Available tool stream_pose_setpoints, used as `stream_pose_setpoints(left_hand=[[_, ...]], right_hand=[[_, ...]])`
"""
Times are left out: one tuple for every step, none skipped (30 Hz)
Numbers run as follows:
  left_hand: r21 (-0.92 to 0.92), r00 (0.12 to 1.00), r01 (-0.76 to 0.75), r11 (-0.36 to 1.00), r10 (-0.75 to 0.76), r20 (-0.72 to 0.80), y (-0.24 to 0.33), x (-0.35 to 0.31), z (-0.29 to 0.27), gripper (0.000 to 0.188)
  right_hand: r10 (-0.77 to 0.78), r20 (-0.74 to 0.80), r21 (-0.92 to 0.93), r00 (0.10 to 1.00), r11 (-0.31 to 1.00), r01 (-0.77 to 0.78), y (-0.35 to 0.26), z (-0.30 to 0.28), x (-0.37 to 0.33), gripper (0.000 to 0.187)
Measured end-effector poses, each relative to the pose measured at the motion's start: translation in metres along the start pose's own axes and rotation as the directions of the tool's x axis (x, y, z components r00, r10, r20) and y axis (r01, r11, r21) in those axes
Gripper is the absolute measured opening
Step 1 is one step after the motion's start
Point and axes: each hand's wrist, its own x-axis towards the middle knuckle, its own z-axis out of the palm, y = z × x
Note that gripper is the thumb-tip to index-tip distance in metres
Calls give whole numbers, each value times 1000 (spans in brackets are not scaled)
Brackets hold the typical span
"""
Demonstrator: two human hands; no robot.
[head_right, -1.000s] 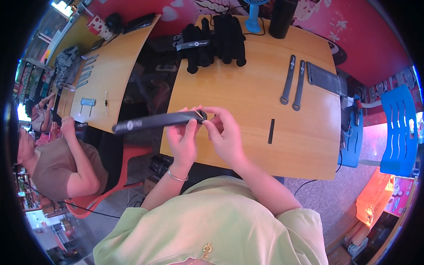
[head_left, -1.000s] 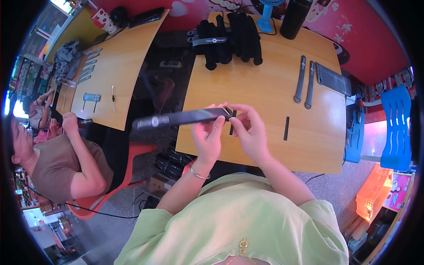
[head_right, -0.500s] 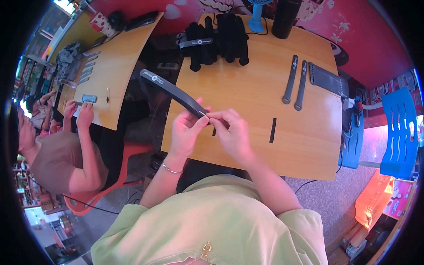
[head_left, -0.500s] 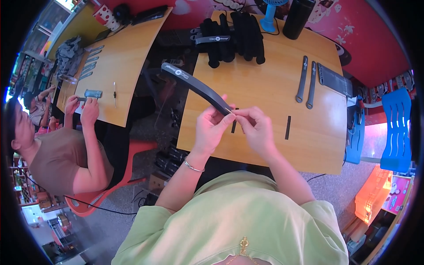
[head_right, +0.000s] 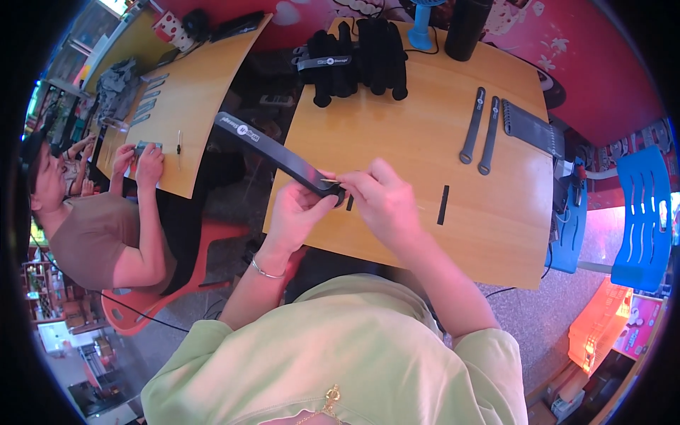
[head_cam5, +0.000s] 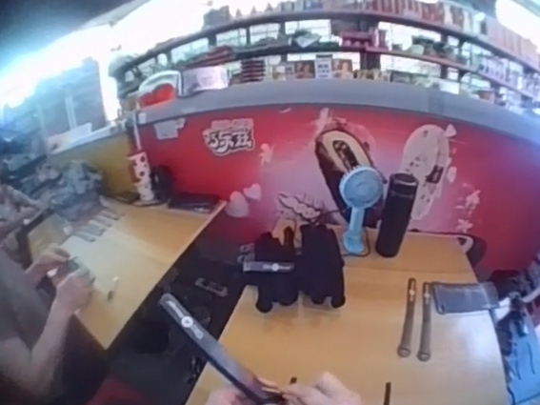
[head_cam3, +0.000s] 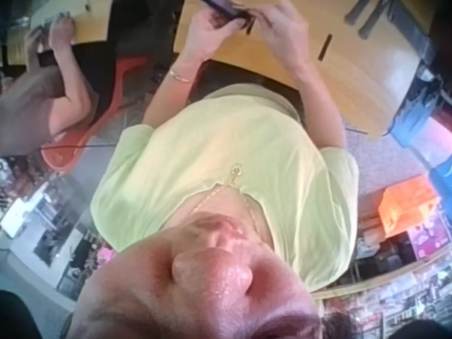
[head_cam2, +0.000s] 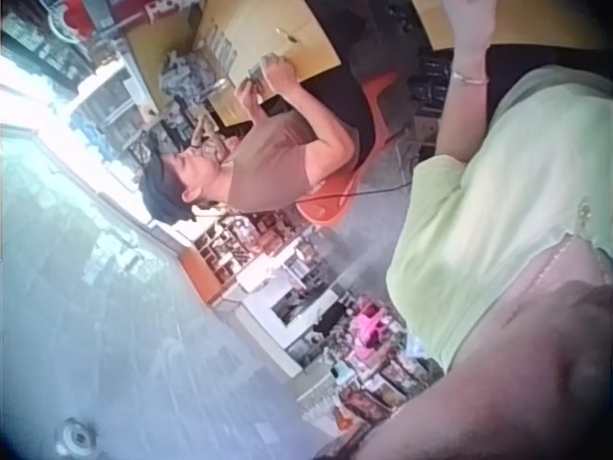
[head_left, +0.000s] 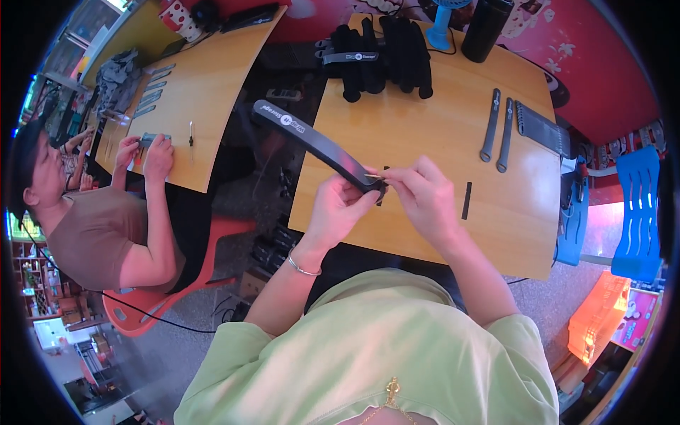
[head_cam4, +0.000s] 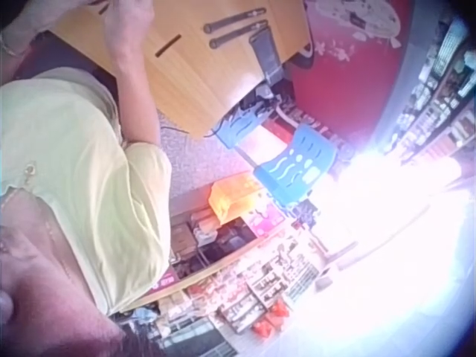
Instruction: Inspecting and poking small holes in flexible black plastic strips using a thin pin-like tool.
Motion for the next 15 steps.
stream_pose_setpoints(left_hand=[[-2, 1000, 0, 1000, 0, 2, -1, -1, -1, 31], [41, 1000, 25, 999, -25, 9, -2, -2, -3, 28], [83, 999, 49, 995, -51, 17, -5, -3, -5, 26], [80, 999, 47, 996, -48, 19, -12, -8, -6, 26], [146, 996, 75, 986, -82, 43, -24, -18, -5, 25], [215, 990, 105, 971, -123, 72, -30, -24, -4, 24], [211, 990, 103, 972, -120, 73, -30, -26, -4, 24], [153, 984, 136, 979, -152, 97, -29, -29, -4, 27], [96, 976, 170, 981, -181, 123, -28, -31, -3, 30], [90, 976, 169, 982, -179, 122, -26, -30, 3, 30], [-61, 989, 126, 990, -120, 82, -22, -28, 9, 33], [-208, 997, 75, 975, -67, 41, -19, -23, 11, 36], [-208, 997, 69, 976, -62, 40, -17, -17, 8, 36], [-294, 991, 114, 949, -129, -33, -16, -12, 4, 35], [-381, 974, 151, 912, -202, -98, -13, -7, 3, 35]], right_hand=[[-61, 21, -70, 998, 996, 63, 0, -2, 1, 15], [-63, 22, -72, 998, 995, 64, 0, -3, 3, 15], [-89, -7, -127, 996, 988, 88, 1, -4, 6, 17], [-117, -34, -182, 993, 977, 109, 2, -7, 9, 18], [-126, -26, -183, 992, 976, 119, 3, -11, 17, 18], [-147, -9, -223, 989, 965, 141, 4, -18, 25, 19], [-168, 10, -262, 986, 951, 164, 3, -23, 31, 20], [-169, 14, -266, 985, 950, 167, 1, -27, 31, 20], [-184, 104, -268, 977, 941, 206, -1, -29, 30, 21], [-198, 192, -266, 961, 932, 245, -4, -32, 28, 22], [-207, 198, -262, 958, 931, 255, -11, -35, 27, 22], [-224, 253, -233, 941, 930, 284, -19, -36, 25, 23], [-241, 306, -203, 921, 929, 310, -25, -38, 22, 24], [-215, 337, -241, 917, 921, 305, -24, -38, 15, 27], [-218, 337, -242, 916, 920, 308, -24, -39, 11, 27]])
